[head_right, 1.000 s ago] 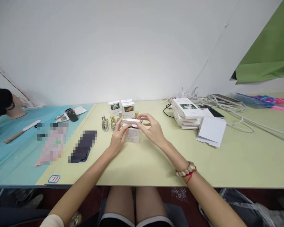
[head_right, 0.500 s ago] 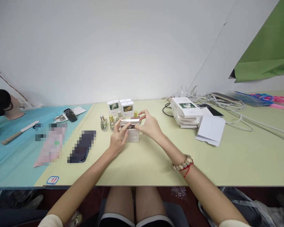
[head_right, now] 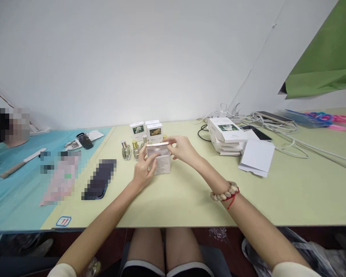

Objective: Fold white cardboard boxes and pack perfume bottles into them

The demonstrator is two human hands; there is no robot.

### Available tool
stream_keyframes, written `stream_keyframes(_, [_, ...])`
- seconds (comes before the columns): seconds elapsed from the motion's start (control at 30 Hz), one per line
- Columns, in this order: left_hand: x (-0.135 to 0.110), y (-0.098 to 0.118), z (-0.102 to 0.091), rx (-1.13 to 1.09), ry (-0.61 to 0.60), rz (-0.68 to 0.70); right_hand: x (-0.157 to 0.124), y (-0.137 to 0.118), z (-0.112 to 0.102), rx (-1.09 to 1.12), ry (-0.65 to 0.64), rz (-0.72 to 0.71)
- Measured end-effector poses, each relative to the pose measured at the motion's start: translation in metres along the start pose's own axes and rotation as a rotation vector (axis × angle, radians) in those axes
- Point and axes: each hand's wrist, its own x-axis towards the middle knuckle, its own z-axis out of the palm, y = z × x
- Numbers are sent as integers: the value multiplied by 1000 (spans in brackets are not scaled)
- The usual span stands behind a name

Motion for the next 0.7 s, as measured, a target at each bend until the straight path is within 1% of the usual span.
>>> stream_keyframes(0.17, [0,1,1,-23,-15,-29,-13,21,1,195,81,1])
stream_keyframes(0.37, [2,-1,0,-123,-16,-72,-20,24,2,310,78,41])
stream_keyframes(0.47, [3,-2,0,-92,-29,-71,-21,26,4,376,86,65])
stream_keyframes(0.53, [3,-3,1,-56,-31,-65,-22,28,4,424,66,70])
stream_keyframes(0.7, [3,-4,3,-63,-5,-43,-25,30,4,539,-46,72])
